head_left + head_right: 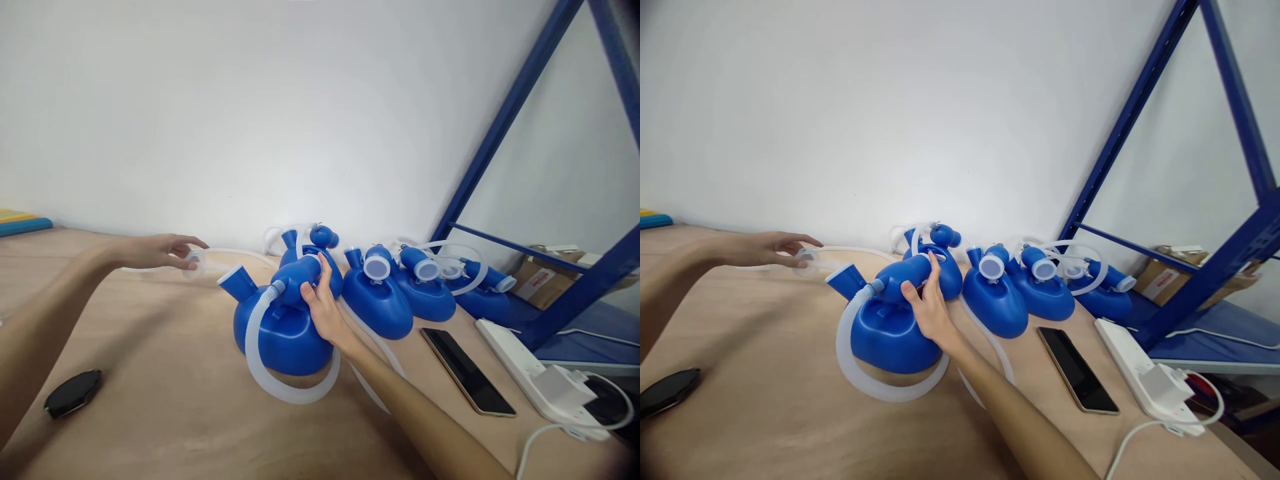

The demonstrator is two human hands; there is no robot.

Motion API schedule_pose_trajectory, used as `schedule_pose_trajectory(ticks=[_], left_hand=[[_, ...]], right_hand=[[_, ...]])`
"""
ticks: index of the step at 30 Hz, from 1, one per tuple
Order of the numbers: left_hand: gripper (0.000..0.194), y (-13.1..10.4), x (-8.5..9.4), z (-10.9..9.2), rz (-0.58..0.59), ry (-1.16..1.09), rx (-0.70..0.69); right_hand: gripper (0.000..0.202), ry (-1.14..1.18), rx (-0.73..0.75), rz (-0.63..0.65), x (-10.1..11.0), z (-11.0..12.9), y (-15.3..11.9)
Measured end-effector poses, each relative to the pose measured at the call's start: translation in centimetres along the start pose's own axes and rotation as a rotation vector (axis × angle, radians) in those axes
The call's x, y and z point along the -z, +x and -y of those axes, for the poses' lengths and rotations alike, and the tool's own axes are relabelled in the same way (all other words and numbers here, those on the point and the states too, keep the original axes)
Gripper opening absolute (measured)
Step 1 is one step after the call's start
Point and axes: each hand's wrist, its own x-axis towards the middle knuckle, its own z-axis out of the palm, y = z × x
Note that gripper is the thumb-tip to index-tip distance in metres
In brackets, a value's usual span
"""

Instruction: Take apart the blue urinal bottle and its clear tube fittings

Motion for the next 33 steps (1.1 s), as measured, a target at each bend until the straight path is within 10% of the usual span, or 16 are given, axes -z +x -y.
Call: schedule_pose_trajectory(ticks=[4, 12, 33], left_hand=[[0.076, -0.5, -0.3, -0.2, 0.130, 0.009, 0.102], [0.044, -0.2, -1.5, -8.1, 0.160, -0.172, -0.222], [0.037, 0.6, -2.4, -6.5, 0.389, -0.507, -0.254]], right_hand=[[0.116, 0.022, -0.010, 0.013, 0.1, -0.2, 0.2], [0.112, 0.006, -0.007, 0.031, 0.2, 0.0, 0.1], [0.109, -0.101, 0.068, 0.080, 0.0, -0.1, -0.4]])
